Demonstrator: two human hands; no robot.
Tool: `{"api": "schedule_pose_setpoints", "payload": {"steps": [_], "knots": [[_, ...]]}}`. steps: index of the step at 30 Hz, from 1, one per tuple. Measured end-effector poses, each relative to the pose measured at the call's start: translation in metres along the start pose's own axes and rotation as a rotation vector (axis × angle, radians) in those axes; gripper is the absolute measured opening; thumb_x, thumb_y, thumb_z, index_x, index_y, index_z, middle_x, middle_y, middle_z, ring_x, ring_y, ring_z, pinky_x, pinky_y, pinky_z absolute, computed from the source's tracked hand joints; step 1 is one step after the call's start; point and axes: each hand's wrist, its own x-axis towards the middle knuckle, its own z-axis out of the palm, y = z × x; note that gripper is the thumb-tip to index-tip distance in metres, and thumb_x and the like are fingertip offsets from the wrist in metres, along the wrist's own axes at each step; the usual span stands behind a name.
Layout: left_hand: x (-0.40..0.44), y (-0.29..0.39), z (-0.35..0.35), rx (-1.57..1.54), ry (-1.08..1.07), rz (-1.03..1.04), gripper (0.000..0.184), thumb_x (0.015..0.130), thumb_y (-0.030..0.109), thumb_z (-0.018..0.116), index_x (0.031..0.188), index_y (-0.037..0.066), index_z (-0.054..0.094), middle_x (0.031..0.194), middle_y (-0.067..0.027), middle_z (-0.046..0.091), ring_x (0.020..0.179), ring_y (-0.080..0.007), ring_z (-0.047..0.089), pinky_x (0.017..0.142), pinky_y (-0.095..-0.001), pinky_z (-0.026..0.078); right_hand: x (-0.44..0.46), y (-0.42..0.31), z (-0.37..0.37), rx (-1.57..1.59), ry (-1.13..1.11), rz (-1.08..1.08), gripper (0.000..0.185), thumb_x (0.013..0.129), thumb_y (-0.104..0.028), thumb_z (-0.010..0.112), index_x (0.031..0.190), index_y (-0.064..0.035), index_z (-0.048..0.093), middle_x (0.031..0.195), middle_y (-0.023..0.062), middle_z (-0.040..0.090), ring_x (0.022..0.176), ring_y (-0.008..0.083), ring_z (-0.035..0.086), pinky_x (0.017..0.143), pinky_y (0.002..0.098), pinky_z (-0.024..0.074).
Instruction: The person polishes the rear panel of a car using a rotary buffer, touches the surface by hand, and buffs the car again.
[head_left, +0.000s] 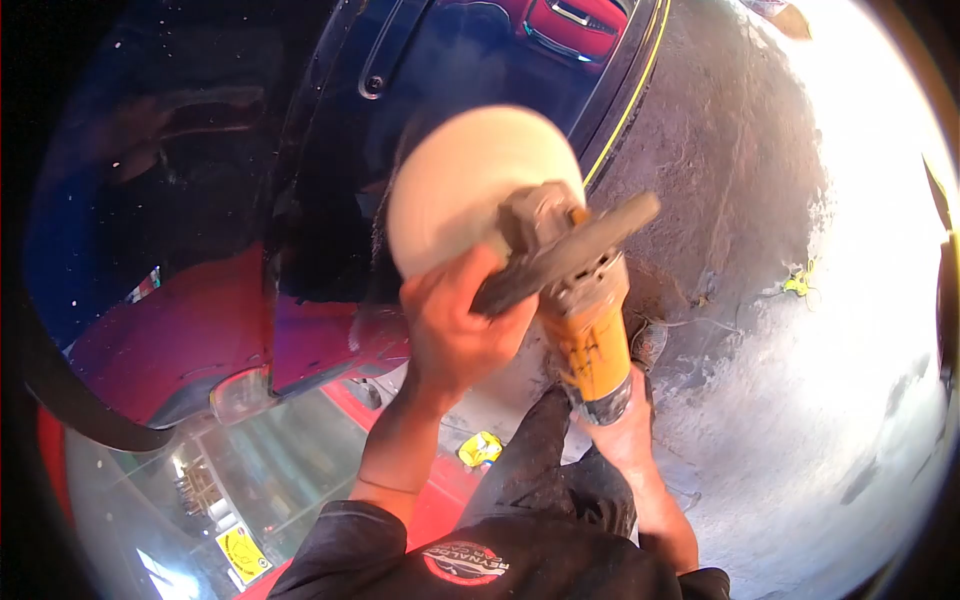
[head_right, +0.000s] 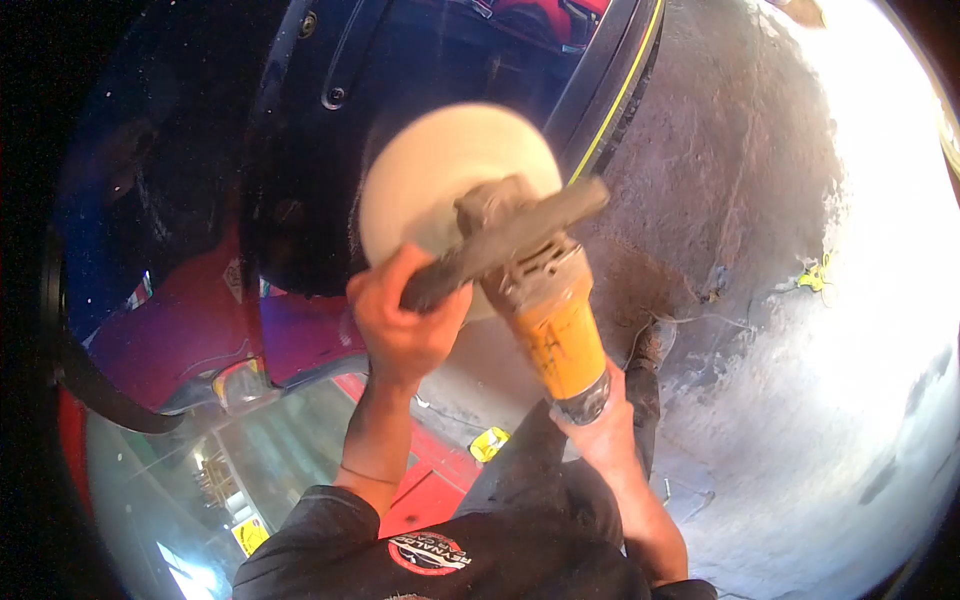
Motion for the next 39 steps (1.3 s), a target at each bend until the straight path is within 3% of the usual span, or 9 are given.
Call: {"api": "schedule_pose_setpoints", "payload": {"steps": [3, 11, 17, 19, 23, 27, 29, 32, 39], "knots": [[-0.036, -0.005, -0.015, -0.016, -0.036, -0.138, 0.023, 0.075, 0.005, 0.079, 0.072, 0.007, 0.056, 0.060, -0.0053, 0.057, 0.051, -0.0216, 0.059, 0.052, -0.0339, 0.043, -0.022, 0.017, 0.012, -0.007, -0.062, 0.007, 0.102, 0.069, -0.016, 0.095, 0.153, -0.0054, 0.038, 0.125, 0.0243, 0.072, 0.120, 0.0339, 0.070, 0.102, 0.0418, 0.0554], [0.007, -0.010, -0.010, -0.089, 0.043, -0.070, 0.012, 0.078, 0.010, 0.076, 0.081, 0.005, 0.065, 0.069, -0.0134, 0.067, 0.066, -0.0338, 0.070, 0.061, -0.0407, 0.052, -0.021, -0.029, -0.002, -0.053, -0.003, -0.036, 0.096, 0.068, -0.011, 0.093, 0.149, -0.0049, 0.041, 0.124, 0.0214, 0.073, 0.117, 0.0322, 0.072, 0.100, 0.0421, 0.0560], [0.074, 0.001, -0.002, -0.200, 0.044, -0.142, 0.019, 0.079, 0.017, 0.075, 0.094, 0.005, 0.074, 0.080, -0.0187, 0.072, 0.073, -0.0358, 0.073, 0.068, -0.0428, 0.057, 0.021, -0.063, -0.022, -0.037, 0.060, -0.084, 0.073, 0.068, -0.004, 0.089, 0.131, -0.0023, 0.051, 0.113, 0.0101, 0.069, 0.104, 0.0210, 0.067, 0.094, 0.0365, 0.0531], [0.075, -0.005, -0.006, -0.193, 0.020, -0.180, 0.024, 0.080, 0.022, 0.075, 0.102, 0.011, 0.076, 0.082, -0.0135, 0.074, 0.079, -0.0352, 0.074, 0.074, -0.0448, 0.058, 0.028, -0.056, -0.019, -0.004, 0.072, -0.129, 0.069, 0.067, -0.002, 0.090, 0.125, -0.0019, 0.052, 0.104, 0.0075, 0.069, 0.094, 0.0186, 0.067, 0.087, 0.0363, 0.0554], [0.031, -0.019, -0.010, -0.259, 0.088, -0.208, 0.029, 0.081, 0.027, 0.075, 0.107, 0.015, 0.078, 0.085, -0.0116, 0.076, 0.083, -0.0359, 0.073, 0.078, -0.0477, 0.059, 0.002, -0.045, -0.007, -0.128, 0.085, -0.243, 0.070, 0.067, -0.004, 0.092, 0.126, -0.0025, 0.054, 0.108, 0.0069, 0.069, 0.097, 0.0192, 0.067, 0.089, 0.0355, 0.0547], [-0.053, -0.039, -0.027, -0.202, 0.031, -0.285, 0.020, 0.081, 0.025, 0.076, 0.095, 0.012, 0.069, 0.080, -0.0140, 0.071, 0.081, -0.0393, 0.071, 0.072, -0.0498, 0.057, -0.032, 0.001, 0.016, -0.164, -0.021, -0.150, 0.081, 0.068, -0.011, 0.093, 0.136, -0.0018, 0.050, 0.122, 0.0169, 0.071, 0.113, 0.0270, 0.069, 0.099, 0.0394, 0.0526], [-0.088, -0.044, -0.036, -0.133, 0.051, -0.293, 0.020, 0.079, 0.023, 0.077, 0.091, 0.011, 0.065, 0.078, -0.0137, 0.069, 0.079, -0.0391, 0.071, 0.069, -0.0496, 0.057, -0.051, 0.006, 0.023, -0.249, -0.057, -0.131, 0.084, 0.066, -0.010, 0.095, 0.135, -0.0012, 0.049, 0.117, 0.0121, 0.070, 0.110, 0.0242, 0.067, 0.100, 0.0387, 0.0517], [-0.125, -0.040, -0.054, -0.135, 0.026, -0.278, 0.022, 0.078, 0.022, 0.078, 0.089, 0.010, 0.063, 0.078, -0.0130, 0.068, 0.077, -0.0382, 0.070, 0.068, -0.0487, 0.057, -0.066, 0.003, 0.028, -0.321, -0.117, -0.097, 0.083, 0.065, -0.014, 0.096, 0.134, -0.0021, 0.050, 0.121, 0.0162, 0.071, 0.114, 0.0285, 0.069, 0.101, 0.0403, 0.0521], [-0.095, -0.037, -0.062, -0.168, -0.042, -0.112, 0.028, 0.072, 0.019, 0.083, 0.085, 0.009, 0.060, 0.075, -0.0117, 0.066, 0.072, -0.0336, 0.071, 0.063, -0.0453, 0.056, -0.053, -0.012, 0.012, -0.328, -0.072, -0.150, 0.082, 0.063, -0.012, 0.096, 0.131, -0.0028, 0.052, 0.117, 0.0132, 0.072, 0.110, 0.0263, 0.070, 0.098, 0.0396, 0.0531]]}}
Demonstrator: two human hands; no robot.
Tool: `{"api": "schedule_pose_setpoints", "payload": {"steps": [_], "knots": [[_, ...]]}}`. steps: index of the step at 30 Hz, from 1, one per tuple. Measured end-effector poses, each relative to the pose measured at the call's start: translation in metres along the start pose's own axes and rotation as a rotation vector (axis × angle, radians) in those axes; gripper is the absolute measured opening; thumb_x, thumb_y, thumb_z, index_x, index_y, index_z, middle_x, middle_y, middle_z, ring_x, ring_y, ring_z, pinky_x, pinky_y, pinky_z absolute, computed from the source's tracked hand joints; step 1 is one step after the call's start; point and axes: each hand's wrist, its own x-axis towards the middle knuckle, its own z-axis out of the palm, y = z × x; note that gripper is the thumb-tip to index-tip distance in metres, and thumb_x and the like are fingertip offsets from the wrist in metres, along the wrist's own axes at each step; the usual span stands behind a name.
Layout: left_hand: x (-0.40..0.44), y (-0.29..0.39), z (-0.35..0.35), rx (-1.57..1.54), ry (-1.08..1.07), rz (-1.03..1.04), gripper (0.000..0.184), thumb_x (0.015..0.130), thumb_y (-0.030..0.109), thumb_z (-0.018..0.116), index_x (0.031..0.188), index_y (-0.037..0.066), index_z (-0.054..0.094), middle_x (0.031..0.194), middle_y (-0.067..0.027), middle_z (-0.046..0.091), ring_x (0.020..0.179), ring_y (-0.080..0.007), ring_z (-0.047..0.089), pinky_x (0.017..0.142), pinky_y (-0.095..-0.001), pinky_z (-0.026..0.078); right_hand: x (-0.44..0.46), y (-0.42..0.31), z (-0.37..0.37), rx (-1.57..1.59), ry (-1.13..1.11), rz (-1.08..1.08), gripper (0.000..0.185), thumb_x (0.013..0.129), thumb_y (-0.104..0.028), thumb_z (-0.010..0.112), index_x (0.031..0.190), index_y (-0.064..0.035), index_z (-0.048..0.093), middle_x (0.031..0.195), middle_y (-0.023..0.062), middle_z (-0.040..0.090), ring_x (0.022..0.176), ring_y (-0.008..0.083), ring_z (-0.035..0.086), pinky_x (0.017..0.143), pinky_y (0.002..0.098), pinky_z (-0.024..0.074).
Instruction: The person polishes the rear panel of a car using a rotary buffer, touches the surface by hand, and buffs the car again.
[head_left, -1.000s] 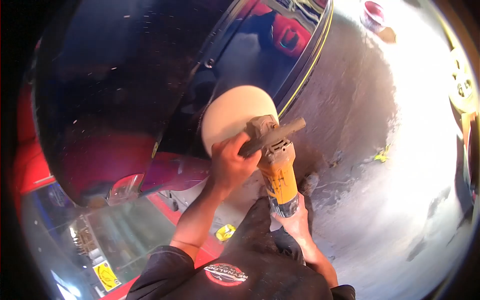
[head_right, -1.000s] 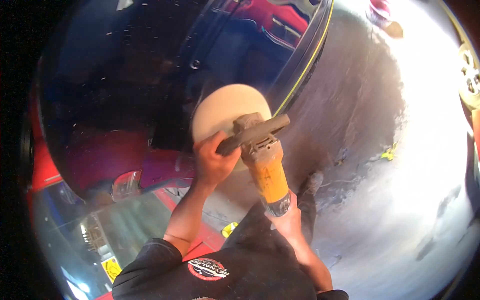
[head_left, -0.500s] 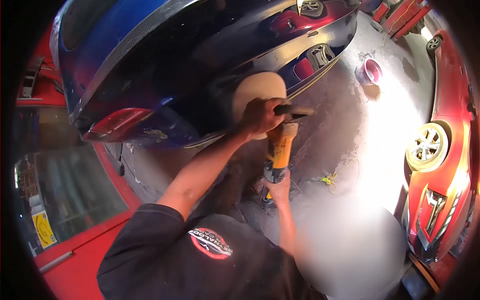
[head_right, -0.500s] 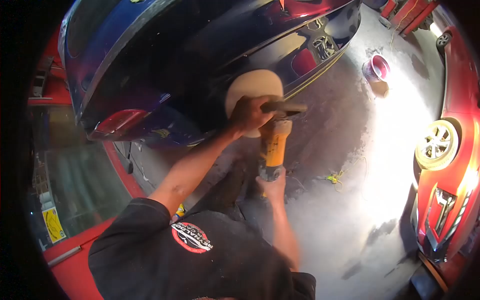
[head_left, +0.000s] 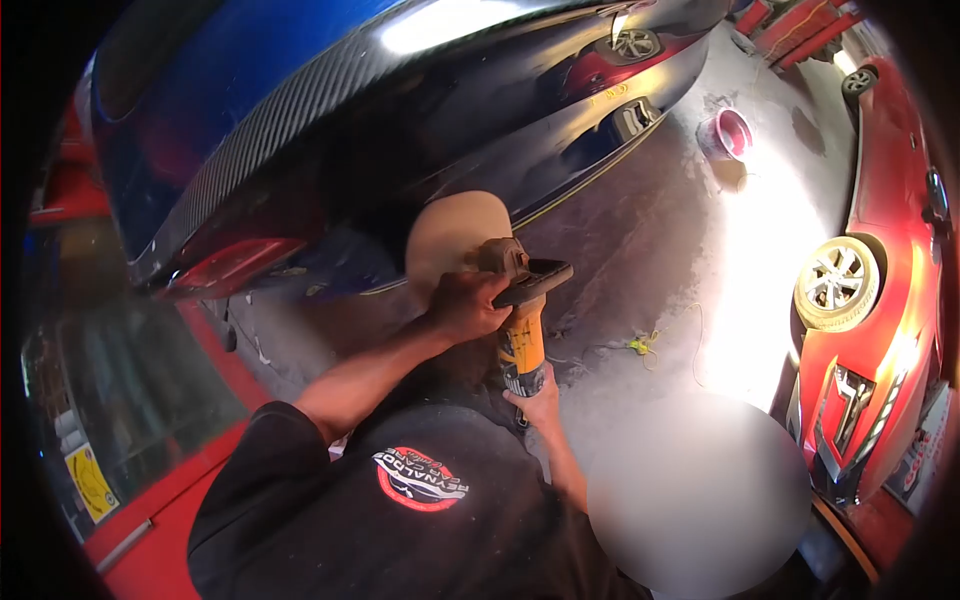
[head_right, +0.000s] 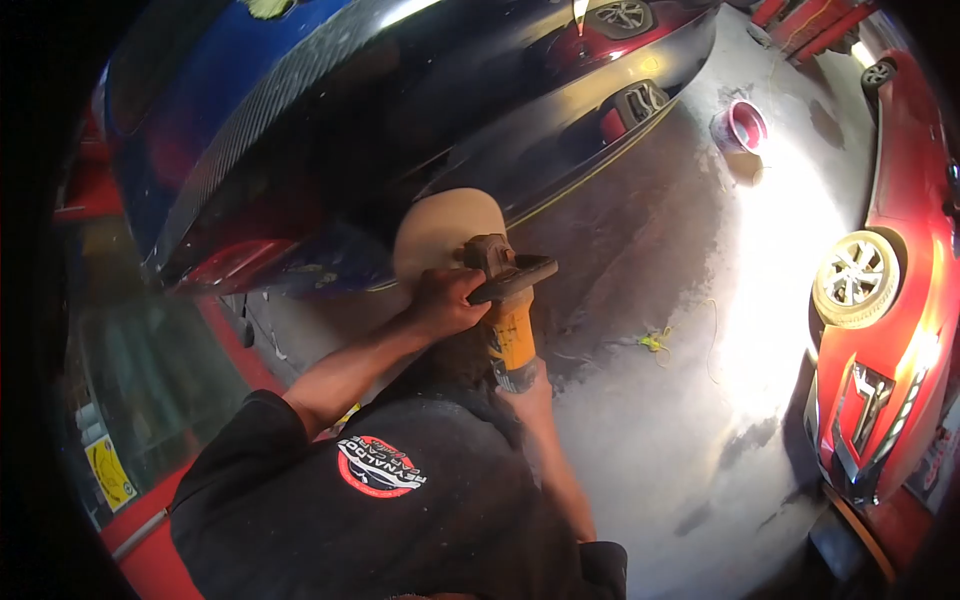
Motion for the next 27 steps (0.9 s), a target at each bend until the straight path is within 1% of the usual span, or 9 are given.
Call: {"api": "schedule_pose_setpoints", "payload": {"steps": [4, 12, 13, 16, 17, 20, 21, 24, 27], "knots": [[0.039, -0.004, 0.027, -0.033, -0.030, 0.061, 0.032, 0.071, 0.021, 0.085, 0.090, 0.010, 0.062, 0.077, -0.0105, 0.068, 0.073, -0.0335, 0.071, 0.063, -0.0456, 0.056, 0.014, -0.004, -0.022, 0.045, 0.054, 0.032, 0.081, 0.062, -0.009, 0.096, 0.130, -0.0032, 0.053, 0.114, 0.0105, 0.071, 0.107, 0.0228, 0.069, 0.098, 0.0382, 0.0527], [0.152, 0.004, 0.039, -0.033, -0.005, 0.244, 0.023, 0.075, 0.023, 0.079, 0.088, 0.011, 0.065, 0.079, -0.0122, 0.069, 0.075, -0.0355, 0.071, 0.066, -0.0472, 0.057, 0.070, -0.042, -0.045, 0.026, 0.249, -0.003, 0.077, 0.062, -0.010, 0.096, 0.127, -0.0033, 0.055, 0.112, 0.0104, 0.073, 0.106, 0.0227, 0.070, 0.097, 0.0376, 0.0526], [0.166, 0.006, 0.042, -0.031, 0.005, 0.262, 0.021, 0.075, 0.024, 0.077, 0.088, 0.011, 0.066, 0.079, -0.0124, 0.070, 0.076, -0.0358, 0.071, 0.066, -0.0478, 0.057, 0.076, -0.054, -0.049, 0.057, 0.258, 0.011, 0.072, 0.064, -0.009, 0.094, 0.125, -0.0037, 0.056, 0.112, 0.0092, 0.072, 0.104, 0.0219, 0.069, 0.096, 0.0369, 0.0530], [0.195, 0.009, 0.048, -0.082, -0.028, 0.285, 0.018, 0.077, 0.024, 0.076, 0.087, 0.011, 0.069, 0.080, -0.0128, 0.071, 0.077, -0.0365, 0.071, 0.068, -0.0491, 0.057, 0.094, -0.055, -0.052, 0.120, 0.266, 0.021, 0.074, 0.065, -0.004, 0.090, 0.130, -0.0024, 0.054, 0.115, 0.0121, 0.070, 0.106, 0.0248, 0.068, 0.096, 0.0378, 0.0526], [0.196, 0.010, 0.049, -0.076, -0.030, 0.286, 0.017, 0.076, 0.023, 0.075, 0.087, 0.012, 0.070, 0.080, -0.0126, 0.071, 0.077, -0.0371, 0.071, 0.069, -0.0492, 0.057, 0.097, -0.052, -0.050, 0.190, 0.260, 0.058, 0.072, 0.066, -0.005, 0.090, 0.129, -0.0030, 0.054, 0.113, 0.0110, 0.070, 0.104, 0.0244, 0.067, 0.096, 0.0374, 0.0525], [0.175, 0.008, 0.046, -0.030, -0.006, 0.282, 0.017, 0.075, 0.023, 0.076, 0.087, 0.012, 0.070, 0.080, -0.0123, 0.072, 0.077, -0.0369, 0.071, 0.068, -0.0490, 0.057, 0.080, -0.067, -0.044, 0.161, 0.243, 0.089, 0.072, 0.067, -0.008, 0.091, 0.129, -0.0031, 0.055, 0.114, 0.0115, 0.070, 0.106, 0.0249, 0.068, 0.096, 0.0380, 0.0529], [0.160, 0.004, 0.042, 0.026, -0.049, 0.287, 0.026, 0.077, 0.027, 0.075, 0.098, 0.013, 0.068, 0.084, -0.0104, 0.074, 0.082, -0.0330, 0.074, 0.070, -0.0469, 0.059, 0.073, -0.059, -0.037, 0.147, 0.232, 0.077, 0.073, 0.067, -0.008, 0.091, 0.130, -0.0034, 0.054, 0.115, 0.0120, 0.070, 0.107, 0.0257, 0.068, 0.096, 0.0385, 0.0530], [0.103, -0.003, 0.025, 0.063, -0.066, 0.274, 0.023, 0.078, 0.028, 0.075, 0.091, 0.012, 0.063, 0.079, -0.0089, 0.070, 0.076, -0.0337, 0.072, 0.067, -0.0473, 0.058, 0.047, -0.027, -0.015, 0.108, 0.173, 0.033, 0.077, 0.067, -0.010, 0.092, 0.133, -0.0043, 0.053, 0.118, 0.0140, 0.072, 0.111, 0.0280, 0.070, 0.097, 0.0399, 0.0533], [0.040, -0.008, 0.007, 0.119, -0.042, 0.232, 0.026, 0.074, 0.024, 0.078, 0.085, 0.012, 0.058, 0.074, -0.0077, 0.065, 0.070, -0.0332, 0.069, 0.062, -0.0470, 0.055, 0.019, -0.003, 0.008, 0.078, 0.078, 0.006, 0.084, 0.067, -0.012, 0.093, 0.138, -0.0056, 0.050, 0.120, 0.0182, 0.073, 0.116, 0.0324, 0.071, 0.099, 0.0413, 0.0533]]}}
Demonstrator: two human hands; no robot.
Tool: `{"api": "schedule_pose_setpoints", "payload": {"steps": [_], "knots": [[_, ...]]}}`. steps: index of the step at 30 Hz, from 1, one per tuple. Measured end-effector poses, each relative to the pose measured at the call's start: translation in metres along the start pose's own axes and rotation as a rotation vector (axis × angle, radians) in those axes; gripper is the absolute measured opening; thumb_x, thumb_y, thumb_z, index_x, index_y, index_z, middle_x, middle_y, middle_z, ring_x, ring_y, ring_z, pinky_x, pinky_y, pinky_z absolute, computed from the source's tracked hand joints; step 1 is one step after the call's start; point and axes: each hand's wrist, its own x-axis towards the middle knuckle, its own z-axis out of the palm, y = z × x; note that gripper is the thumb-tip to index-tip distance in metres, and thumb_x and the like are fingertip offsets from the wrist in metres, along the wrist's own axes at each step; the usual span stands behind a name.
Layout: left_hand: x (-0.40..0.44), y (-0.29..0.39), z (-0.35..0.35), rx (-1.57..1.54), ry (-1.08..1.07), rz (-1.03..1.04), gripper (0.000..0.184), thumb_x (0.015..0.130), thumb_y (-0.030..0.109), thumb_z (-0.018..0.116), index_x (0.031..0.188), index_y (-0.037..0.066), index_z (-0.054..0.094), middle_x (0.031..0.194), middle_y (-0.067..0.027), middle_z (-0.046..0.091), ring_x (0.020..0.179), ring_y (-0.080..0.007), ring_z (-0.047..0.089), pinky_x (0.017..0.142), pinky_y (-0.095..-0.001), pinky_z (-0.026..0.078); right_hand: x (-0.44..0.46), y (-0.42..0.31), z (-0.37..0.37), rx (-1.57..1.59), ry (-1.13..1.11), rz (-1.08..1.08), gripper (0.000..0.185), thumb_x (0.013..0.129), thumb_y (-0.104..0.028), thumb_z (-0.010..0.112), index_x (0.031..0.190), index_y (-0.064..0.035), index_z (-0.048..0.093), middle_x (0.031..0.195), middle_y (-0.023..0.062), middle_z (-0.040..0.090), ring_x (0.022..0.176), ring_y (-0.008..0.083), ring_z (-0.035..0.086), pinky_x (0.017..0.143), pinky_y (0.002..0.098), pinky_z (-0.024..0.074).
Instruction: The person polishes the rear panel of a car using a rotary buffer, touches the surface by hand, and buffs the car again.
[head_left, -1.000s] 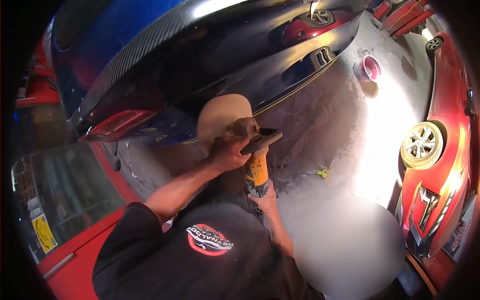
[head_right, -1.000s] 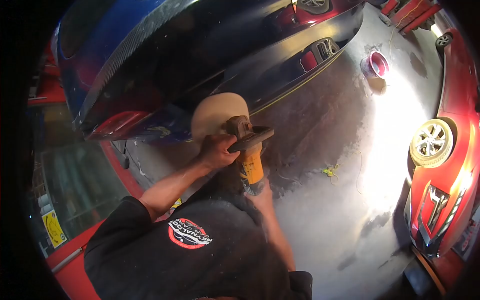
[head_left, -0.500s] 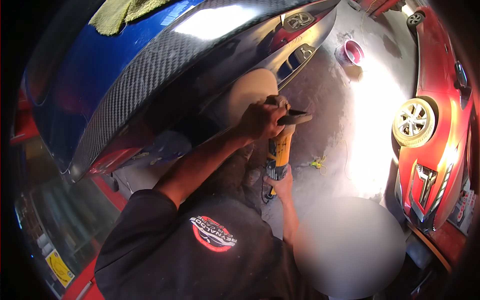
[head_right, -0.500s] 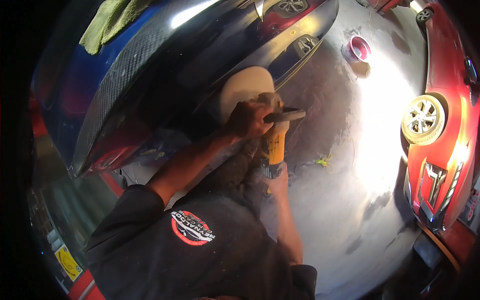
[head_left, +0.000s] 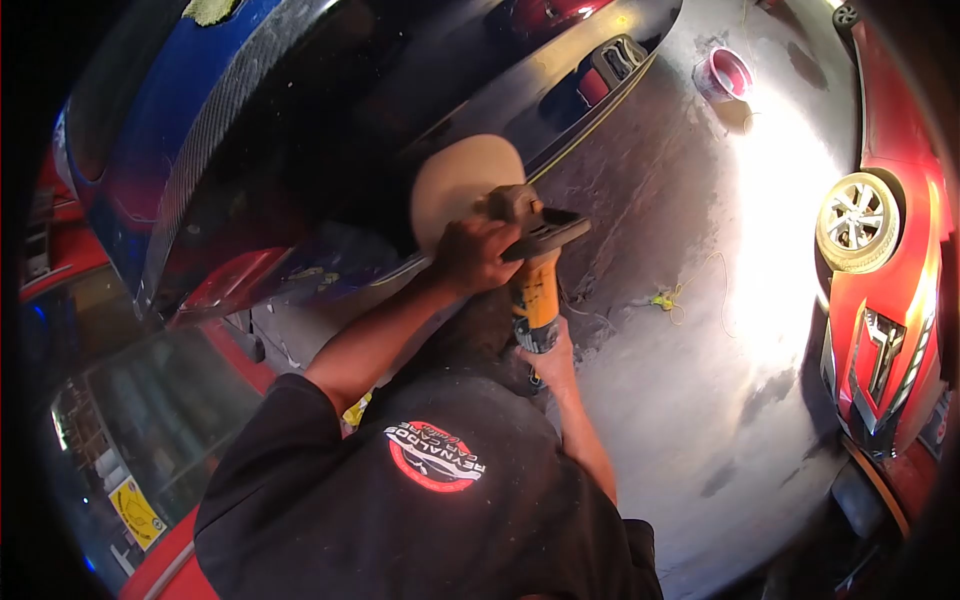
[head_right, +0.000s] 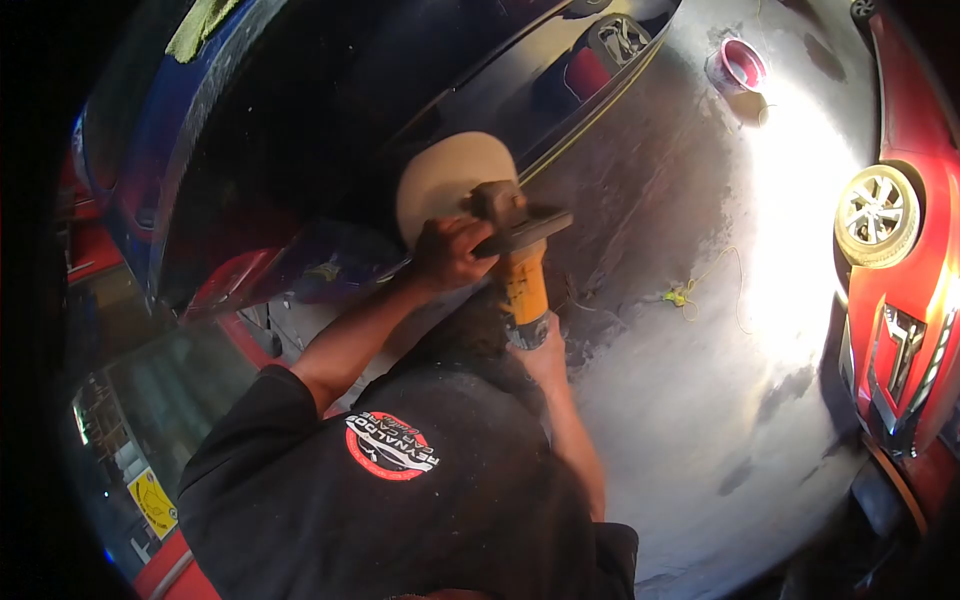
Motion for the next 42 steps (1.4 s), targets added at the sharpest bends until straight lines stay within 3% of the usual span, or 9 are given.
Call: {"api": "schedule_pose_setpoints", "payload": {"steps": [3, 8, 10, 14, 23, 32, 33, 35, 42], "knots": [[-0.048, 0.013, -0.017, -0.006, -0.005, -0.075, 0.029, 0.069, 0.020, 0.081, 0.081, 0.011, 0.056, 0.071, -0.0078, 0.062, 0.067, -0.0337, 0.068, 0.059, -0.0464, 0.054, -0.025, 0.002, 0.008, -0.027, -0.093, 0.043, 0.084, 0.066, -0.012, 0.095, 0.136, -0.0031, 0.049, 0.118, 0.0154, 0.072, 0.113, 0.0261, 0.070, 0.099, 0.0392, 0.0532], [-0.063, 0.018, -0.020, -0.021, -0.030, -0.133, 0.031, 0.067, 0.018, 0.083, 0.080, 0.011, 0.056, 0.071, -0.0082, 0.062, 0.066, -0.0345, 0.067, 0.059, -0.0460, 0.053, -0.037, 0.005, 0.013, -0.013, -0.128, 0.073, 0.086, 0.065, -0.012, 0.094, 0.138, -0.0040, 0.049, 0.120, 0.0186, 0.072, 0.117, 0.0307, 0.070, 0.100, 0.0412, 0.0534], [-0.046, 0.017, -0.018, -0.007, -0.017, -0.093, 0.032, 0.066, 0.016, 0.084, 0.083, 0.011, 0.057, 0.071, -0.0082, 0.062, 0.068, -0.0341, 0.067, 0.060, -0.0451, 0.052, -0.031, -0.008, 0.007, -0.036, -0.111, 0.077, 0.086, 0.066, -0.010, 0.092, 0.140, -0.0050, 0.049, 0.123, 0.0201, 0.072, 0.120, 0.0345, 0.070, 0.100, 0.0421, 0.0534], [0.012, 0.008, -0.007, 0.015, 0.014, 0.025, 0.035, 0.067, 0.018, 0.085, 0.087, 0.011, 0.058, 0.074, -0.0080, 0.065, 0.070, -0.0336, 0.069, 0.061, -0.0453, 0.054, -0.004, -0.025, -0.008, -0.002, 0.008, -0.012, 0.083, 0.065, -0.008, 0.092, 0.137, -0.0035, 0.050, 0.119, 0.0177, 0.072, 0.115, 0.0311, 0.070, 0.100, 0.0403, 0.0526], [0.121, 0.004, 0.009, -0.022, 0.079, 0.134, 0.026, 0.072, 0.022, 0.081, 0.085, 0.010, 0.063, 0.077, -0.0085, 0.069, 0.074, -0.0320, 0.071, 0.062, -0.0434, 0.056, 0.060, -0.055, -0.037, 0.077, 0.123, 0.022, 0.079, 0.066, -0.010, 0.092, 0.134, -0.0023, 0.052, 0.120, 0.0160, 0.070, 0.115, 0.0295, 0.067, 0.102, 0.0399, 0.0504], [0.009, 0.011, 0.014, 0.003, -0.032, -0.015, 0.030, 0.069, 0.018, 0.082, 0.083, 0.011, 0.057, 0.073, -0.0071, 0.065, 0.070, -0.0321, 0.069, 0.060, -0.0446, 0.054, 0.004, -0.004, -0.023, 0.011, -0.056, 0.006, 0.083, 0.065, -0.011, 0.092, 0.136, -0.0037, 0.051, 0.119, 0.0168, 0.072, 0.115, 0.0297, 0.070, 0.099, 0.0399, 0.0529], [-0.001, 0.011, 0.016, -0.018, -0.037, -0.037, 0.031, 0.068, 0.017, 0.082, 0.082, 0.011, 0.056, 0.072, -0.0070, 0.065, 0.069, -0.0323, 0.069, 0.060, -0.0447, 0.054, -0.004, 0.003, -0.019, 0.025, -0.082, 0.058, 0.083, 0.064, -0.010, 0.094, 0.134, -0.0022, 0.051, 0.117, 0.0123, 0.070, 0.113, 0.0226, 0.067, 0.101, 0.0384, 0.0505], [-0.011, 0.013, 0.016, -0.035, -0.067, -0.058, 0.031, 0.067, 0.016, 0.083, 0.082, 0.011, 0.056, 0.072, -0.0072, 0.064, 0.069, -0.0328, 0.069, 0.060, -0.0447, 0.053, -0.015, 0.010, -0.013, 0.072, -0.120, 0.095, 0.082, 0.064, -0.010, 0.094, 0.134, -0.0023, 0.051, 0.117, 0.0124, 0.070, 0.113, 0.0224, 0.066, 0.101, 0.0384, 0.0506], [0.061, 0.004, 0.015, -0.027, -0.067, 0.048, 0.029, 0.069, 0.019, 0.082, 0.083, 0.010, 0.057, 0.073, -0.0098, 0.066, 0.070, -0.0346, 0.069, 0.062, -0.0463, 0.055, 0.023, -0.019, -0.024, 0.062, 0.001, 0.041, 0.081, 0.064, -0.008, 0.093, 0.134, -0.0039, 0.053, 0.118, 0.0137, 0.071, 0.114, 0.0270, 0.069, 0.100, 0.0388, 0.0516]]}}
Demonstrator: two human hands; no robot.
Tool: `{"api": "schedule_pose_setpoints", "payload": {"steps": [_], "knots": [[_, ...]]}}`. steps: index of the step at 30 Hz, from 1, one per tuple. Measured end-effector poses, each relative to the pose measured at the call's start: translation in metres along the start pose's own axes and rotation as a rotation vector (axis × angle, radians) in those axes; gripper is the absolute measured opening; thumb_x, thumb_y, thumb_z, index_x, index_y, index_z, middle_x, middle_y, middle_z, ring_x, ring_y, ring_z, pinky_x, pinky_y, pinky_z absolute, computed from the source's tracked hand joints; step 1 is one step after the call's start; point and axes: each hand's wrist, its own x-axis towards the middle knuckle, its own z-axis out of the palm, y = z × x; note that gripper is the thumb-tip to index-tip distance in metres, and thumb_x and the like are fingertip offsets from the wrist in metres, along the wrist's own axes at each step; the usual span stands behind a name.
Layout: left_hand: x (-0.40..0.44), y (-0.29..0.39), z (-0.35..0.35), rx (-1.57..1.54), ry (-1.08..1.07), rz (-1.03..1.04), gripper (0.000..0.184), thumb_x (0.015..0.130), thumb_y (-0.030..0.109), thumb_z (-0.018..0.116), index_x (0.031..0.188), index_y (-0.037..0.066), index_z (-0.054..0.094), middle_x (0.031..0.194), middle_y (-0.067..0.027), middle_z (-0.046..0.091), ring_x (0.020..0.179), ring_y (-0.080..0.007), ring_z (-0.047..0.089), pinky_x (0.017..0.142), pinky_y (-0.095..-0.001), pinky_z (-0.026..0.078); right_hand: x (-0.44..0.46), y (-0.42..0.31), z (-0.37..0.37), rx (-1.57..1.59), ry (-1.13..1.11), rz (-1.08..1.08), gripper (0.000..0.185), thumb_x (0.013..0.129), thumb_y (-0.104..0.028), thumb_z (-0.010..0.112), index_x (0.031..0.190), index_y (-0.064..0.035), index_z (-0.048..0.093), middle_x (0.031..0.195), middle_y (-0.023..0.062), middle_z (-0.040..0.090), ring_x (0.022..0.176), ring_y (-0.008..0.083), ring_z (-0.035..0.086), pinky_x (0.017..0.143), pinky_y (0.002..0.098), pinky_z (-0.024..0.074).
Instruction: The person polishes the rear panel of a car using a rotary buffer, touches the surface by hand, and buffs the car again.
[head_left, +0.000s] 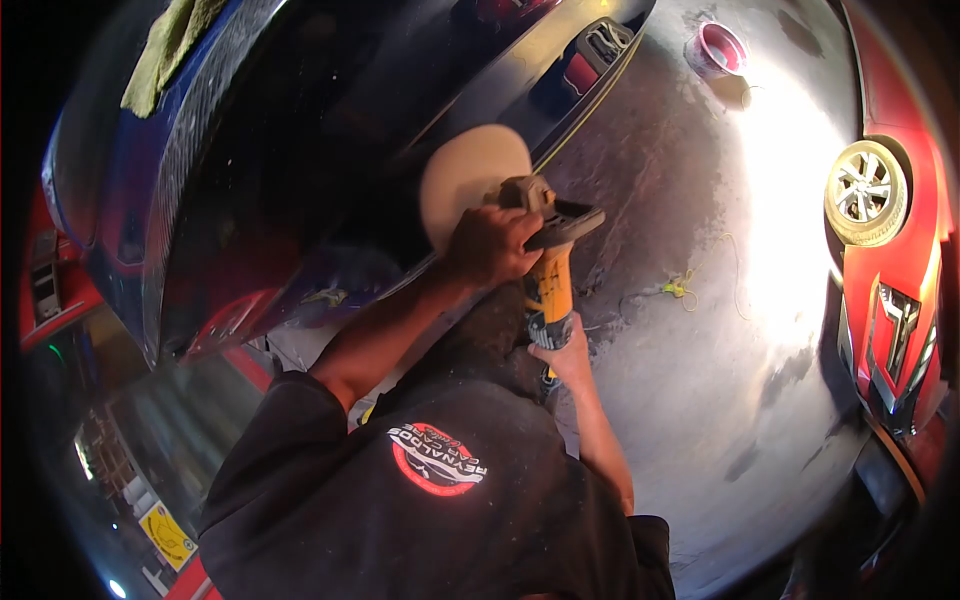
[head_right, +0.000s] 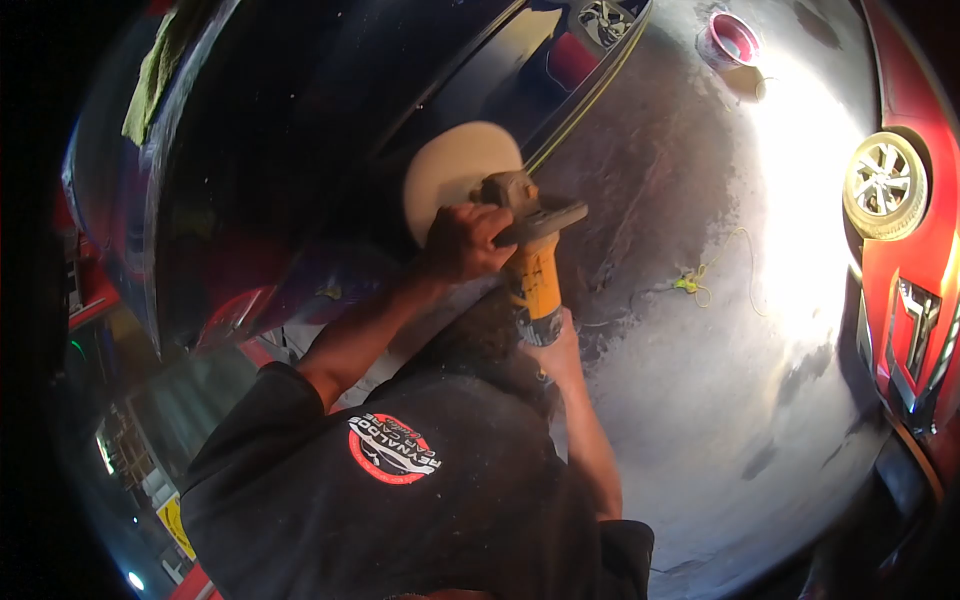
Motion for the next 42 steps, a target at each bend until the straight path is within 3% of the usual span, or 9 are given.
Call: {"api": "schedule_pose_setpoints", "payload": {"steps": [5, 8, 16, 22, 25, 29, 32, 39, 42], "knots": [[0.093, -0.020, 0.025, -0.018, -0.024, 0.070, 0.028, 0.077, 0.030, 0.077, 0.098, 0.013, 0.069, 0.082, -0.0129, 0.072, 0.080, -0.0345, 0.073, 0.068, -0.0483, 0.058, 0.053, -0.030, -0.029, 0.058, 0.111, 0.008, 0.075, 0.064, -0.005, 0.091, 0.129, -0.0007, 0.055, 0.114, 0.0109, 0.070, 0.105, 0.0230, 0.068, 0.095, 0.0363, 0.0529], [0.145, -0.030, 0.042, 0.018, -0.015, 0.127, 0.030, 0.077, 0.026, 0.077, 0.104, 0.013, 0.076, 0.087, -0.0125, 0.076, 0.082, -0.0341, 0.075, 0.071, -0.0462, 0.059, 0.077, -0.049, -0.032, 0.124, 0.173, 0.060, 0.070, 0.065, -0.003, 0.089, 0.125, -0.0013, 0.055, 0.111, 0.0082, 0.070, 0.098, 0.0191, 0.068, 0.088, 0.0343, 0.0550], [0.164, -0.035, 0.048, 0.005, -0.070, 0.148, 0.026, 0.077, 0.028, 0.078, 0.099, 0.013, 0.076, 0.089, -0.0108, 0.077, 0.088, -0.0327, 0.075, 0.076, -0.0454, 0.058, 0.088, -0.054, -0.008, 0.239, 0.260, 0.088, 0.062, 0.066, 0.004, 0.085, 0.121, -0.0025, 0.057, 0.109, 0.0058, 0.068, 0.096, 0.0157, 0.066, 0.086, 0.0332, 0.0566], [0.091, -0.033, 0.027, 0.039, -0.079, 0.163, 0.024, 0.080, 0.028, 0.078, 0.097, 0.012, 0.075, 0.087, -0.0112, 0.077, 0.085, -0.0310, 0.075, 0.073, -0.0446, 0.059, 0.040, -0.033, 0.042, 0.207, 0.221, 0.075, 0.065, 0.065, 0.000, 0.087, 0.121, -0.0020, 0.054, 0.107, 0.0058, 0.067, 0.094, 0.0173, 0.067, 0.084, 0.0333, 0.0558], [0.037, -0.034, 0.020, -0.008, -0.067, 0.135, 0.021, 0.075, 0.027, 0.077, 0.090, 0.013, 0.071, 0.079, -0.0111, 0.073, 0.080, -0.0327, 0.075, 0.072, -0.0476, 0.059, 0.008, -0.015, 0.075, 0.283, 0.223, 0.052, 0.065, 0.064, 0.000, 0.086, 0.121, -0.0020, 0.054, 0.103, 0.0057, 0.067, 0.091, 0.0173, 0.067, 0.080, 0.0334, 0.0563], [-0.040, -0.031, 0.005, -0.014, -0.019, 0.144, 0.019, 0.076, 0.026, 0.076, 0.084, 0.012, 0.066, 0.075, -0.0104, 0.072, 0.074, -0.0334, 0.074, 0.068, -0.0466, 0.058, -0.043, 0.005, 0.109, 0.283, 0.122, 0.176, 0.069, 0.064, -0.001, 0.087, 0.125, -0.0016, 0.053, 0.105, 0.0084, 0.068, 0.094, 0.0198, 0.068, 0.088, 0.0343, 0.0551], [-0.103, -0.029, -0.013, 0.014, -0.004, 0.105, 0.019, 0.076, 0.027, 0.075, 0.086, 0.012, 0.068, 0.076, -0.0098, 0.073, 0.074, -0.0325, 0.074, 0.067, -0.0458, 0.058, -0.081, 0.029, 0.137, 0.156, 0.142, 0.029, 0.070, 0.065, -0.002, 0.088, 0.125, -0.0013, 0.053, 0.110, 0.0097, 0.069, 0.098, 0.0207, 0.068, 0.091, 0.0352, 0.0545], [-0.249, -0.037, -0.045, 0.022, 0.000, -0.070, 0.029, 0.073, 0.030, 0.076, 0.098, 0.015, 0.072, 0.085, -0.0077, 0.075, 0.079, -0.0290, 0.075, 0.071, -0.0435, 0.060, -0.151, 0.081, 0.212, 0.089, 0.057, 0.023, 0.073, 0.065, -0.005, 0.090, 0.127, -0.0010, 0.052, 0.113, 0.0111, 0.070, 0.104, 0.0229, 0.068, 0.096, 0.0364, 0.0529], [-0.297, -0.043, -0.059, 0.062, -0.021, -0.079, 0.025, 0.074, 0.028, 0.077, 0.091, 0.012, 0.067, 0.082, -0.0075, 0.073, 0.078, -0.0303, 0.073, 0.069, -0.0447, 0.059, -0.175, 0.095, 0.235, 0.098, -0.013, -0.018, 0.075, 0.065, -0.005, 0.092, 0.129, -0.0014, 0.052, 0.113, 0.0116, 0.070, 0.105, 0.0230, 0.068, 0.096, 0.0368, 0.0529]]}}
